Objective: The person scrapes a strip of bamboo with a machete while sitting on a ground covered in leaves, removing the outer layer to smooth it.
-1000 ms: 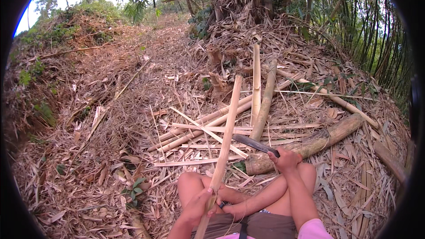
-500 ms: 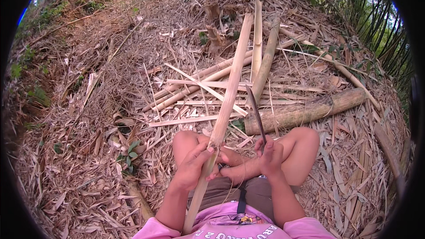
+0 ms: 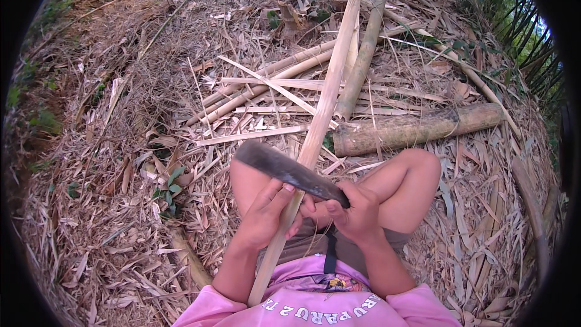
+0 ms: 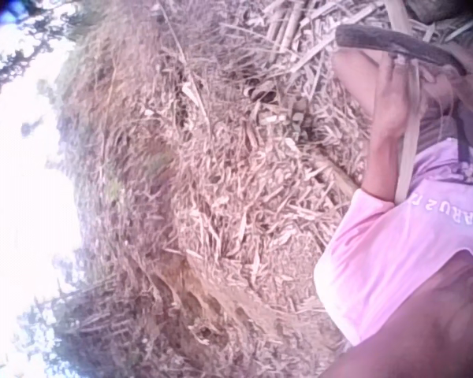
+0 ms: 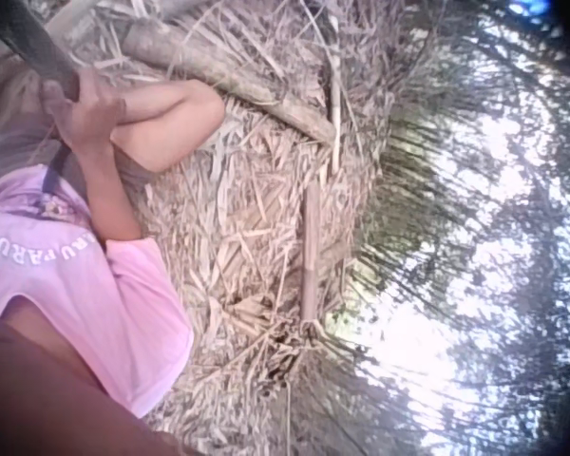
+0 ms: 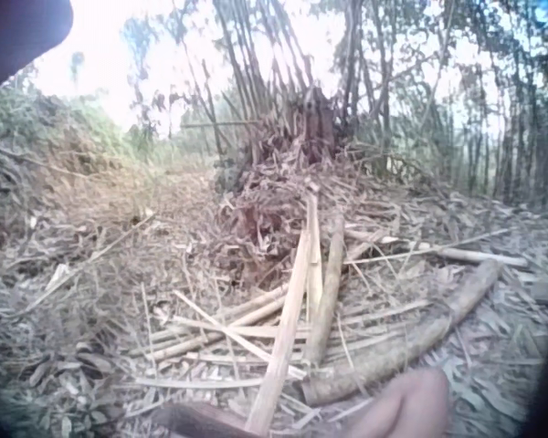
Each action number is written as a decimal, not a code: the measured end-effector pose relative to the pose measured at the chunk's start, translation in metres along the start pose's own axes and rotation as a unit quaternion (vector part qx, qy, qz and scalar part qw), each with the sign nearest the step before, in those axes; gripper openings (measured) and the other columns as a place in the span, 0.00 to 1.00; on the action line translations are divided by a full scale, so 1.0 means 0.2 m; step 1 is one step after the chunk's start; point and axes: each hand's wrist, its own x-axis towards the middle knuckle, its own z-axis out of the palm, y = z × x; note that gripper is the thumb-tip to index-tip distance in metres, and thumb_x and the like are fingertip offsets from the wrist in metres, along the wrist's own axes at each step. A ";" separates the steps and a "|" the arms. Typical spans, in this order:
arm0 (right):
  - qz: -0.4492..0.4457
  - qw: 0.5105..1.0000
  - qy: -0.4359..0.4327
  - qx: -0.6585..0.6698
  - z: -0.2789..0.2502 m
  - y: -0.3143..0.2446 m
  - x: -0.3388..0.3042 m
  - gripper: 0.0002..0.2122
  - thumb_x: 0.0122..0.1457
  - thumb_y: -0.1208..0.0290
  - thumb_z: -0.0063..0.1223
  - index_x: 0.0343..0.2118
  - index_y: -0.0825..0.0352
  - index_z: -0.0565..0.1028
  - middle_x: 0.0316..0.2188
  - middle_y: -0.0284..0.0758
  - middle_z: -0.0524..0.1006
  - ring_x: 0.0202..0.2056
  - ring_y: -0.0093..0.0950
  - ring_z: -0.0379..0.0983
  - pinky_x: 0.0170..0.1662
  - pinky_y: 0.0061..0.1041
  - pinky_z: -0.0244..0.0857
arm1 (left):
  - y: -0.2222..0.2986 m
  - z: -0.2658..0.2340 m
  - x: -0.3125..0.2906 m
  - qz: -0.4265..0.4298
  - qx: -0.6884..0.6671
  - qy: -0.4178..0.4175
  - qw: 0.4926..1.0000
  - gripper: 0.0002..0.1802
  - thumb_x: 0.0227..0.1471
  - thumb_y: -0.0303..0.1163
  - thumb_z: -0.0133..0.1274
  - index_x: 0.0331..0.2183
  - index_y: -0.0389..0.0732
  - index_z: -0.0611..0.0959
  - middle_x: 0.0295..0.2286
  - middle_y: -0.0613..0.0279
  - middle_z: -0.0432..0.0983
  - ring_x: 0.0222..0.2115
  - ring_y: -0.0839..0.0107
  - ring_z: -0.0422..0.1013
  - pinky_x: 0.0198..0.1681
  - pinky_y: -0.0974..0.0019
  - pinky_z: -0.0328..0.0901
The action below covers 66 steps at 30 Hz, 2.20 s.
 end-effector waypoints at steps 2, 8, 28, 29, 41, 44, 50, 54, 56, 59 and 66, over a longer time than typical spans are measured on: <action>-0.037 0.995 -0.020 -0.091 -0.02 -0.01 0.03 0.30 0.58 0.38 0.49 0.23 0.68 0.73 0.14 0.38 0.69 0.17 0.36 0.70 0.23 0.31 0.61 | -0.03 -0.01 0.00 0.002 -0.017 -0.009 1.000 0.14 0.67 0.35 0.40 0.48 0.36 0.67 0.27 0.59 0.71 0.15 0.77 0.64 0.16 0.75 0.59; -0.135 0.975 -0.012 -0.178 -0.02 0.00 0.08 0.28 0.51 0.37 0.57 0.18 0.63 0.71 0.13 0.35 0.71 0.15 0.33 0.71 0.21 0.30 0.63 | -0.08 0.00 -0.03 0.055 0.007 -0.066 0.996 0.15 0.65 0.38 0.44 0.41 0.34 0.72 0.18 0.64 0.63 0.13 0.80 0.55 0.15 0.74 0.51; -0.231 0.934 0.013 -0.271 -0.04 0.02 0.18 0.30 0.51 0.34 0.53 0.13 0.60 0.66 0.10 0.30 0.64 0.12 0.28 0.63 0.18 0.26 0.57 | -0.14 0.04 -0.03 0.095 0.178 0.099 0.974 0.22 0.64 0.46 0.46 0.28 0.36 0.75 0.14 0.73 0.64 0.12 0.85 0.58 0.14 0.77 0.52; -0.234 0.933 0.012 -0.274 -0.04 0.02 0.19 0.30 0.50 0.34 0.53 0.13 0.60 0.66 0.10 0.30 0.64 0.12 0.27 0.64 0.18 0.26 0.57 | -0.14 0.03 -0.03 0.095 0.183 0.099 0.973 0.22 0.64 0.47 0.46 0.30 0.36 0.75 0.15 0.71 0.65 0.11 0.85 0.59 0.13 0.76 0.52; -0.305 0.900 0.006 -0.311 -0.13 0.03 0.33 0.29 0.48 0.34 0.53 0.13 0.58 0.65 0.11 0.28 0.62 0.13 0.25 0.62 0.19 0.24 0.54 | -0.04 0.09 -0.02 0.074 0.144 0.073 0.984 0.17 0.65 0.42 0.47 0.35 0.35 0.75 0.16 0.73 0.63 0.13 0.85 0.57 0.14 0.76 0.52; -0.318 0.892 0.011 -0.320 -0.17 0.02 0.38 0.29 0.47 0.33 0.54 0.13 0.58 0.64 0.11 0.28 0.61 0.13 0.25 0.62 0.19 0.25 0.54 | -0.01 0.10 -0.01 0.071 0.104 0.027 0.992 0.17 0.65 0.41 0.47 0.35 0.35 0.76 0.15 0.74 0.62 0.13 0.85 0.55 0.15 0.76 0.51; -0.342 0.877 -0.006 -0.337 -0.22 0.04 0.44 0.30 0.46 0.32 0.54 0.13 0.58 0.63 0.10 0.28 0.60 0.13 0.25 0.62 0.17 0.26 0.53 | 0.00 0.13 0.02 0.046 0.067 0.031 0.996 0.17 0.66 0.40 0.45 0.36 0.35 0.77 0.15 0.73 0.60 0.14 0.84 0.55 0.16 0.76 0.51; -0.355 0.875 -0.011 -0.328 -0.21 0.06 0.48 0.30 0.48 0.32 0.52 0.13 0.58 0.63 0.10 0.27 0.60 0.12 0.25 0.63 0.17 0.25 0.54 | 0.04 0.13 0.04 0.034 0.096 0.054 0.993 0.18 0.66 0.41 0.44 0.36 0.35 0.77 0.15 0.73 0.60 0.14 0.84 0.55 0.16 0.76 0.51; -0.369 0.872 -0.014 -0.322 -0.21 0.05 0.52 0.31 0.48 0.32 0.51 0.13 0.59 0.64 0.10 0.29 0.60 0.12 0.26 0.63 0.17 0.27 0.55 | 0.04 0.10 0.05 0.047 0.085 0.029 0.995 0.17 0.66 0.40 0.44 0.36 0.35 0.77 0.15 0.73 0.61 0.14 0.83 0.56 0.16 0.76 0.51; -0.343 0.881 -0.025 -0.325 -0.21 -0.01 0.55 0.31 0.49 0.32 0.51 0.14 0.60 0.65 0.09 0.30 0.61 0.11 0.27 0.63 0.16 0.28 0.56 | 0.07 0.09 0.06 0.068 0.093 0.026 0.993 0.15 0.66 0.39 0.45 0.37 0.35 0.76 0.14 0.73 0.60 0.14 0.83 0.56 0.17 0.76 0.51; -0.274 0.900 0.014 -0.340 -0.10 -0.02 0.52 0.31 0.52 0.32 0.49 0.13 0.59 0.65 0.08 0.28 0.64 0.10 0.25 0.64 0.15 0.25 0.58 | 0.12 0.02 0.07 0.062 -0.061 -0.053 0.995 0.17 0.68 0.39 0.36 0.41 0.35 0.71 0.29 0.59 0.68 0.13 0.79 0.57 0.14 0.75 0.55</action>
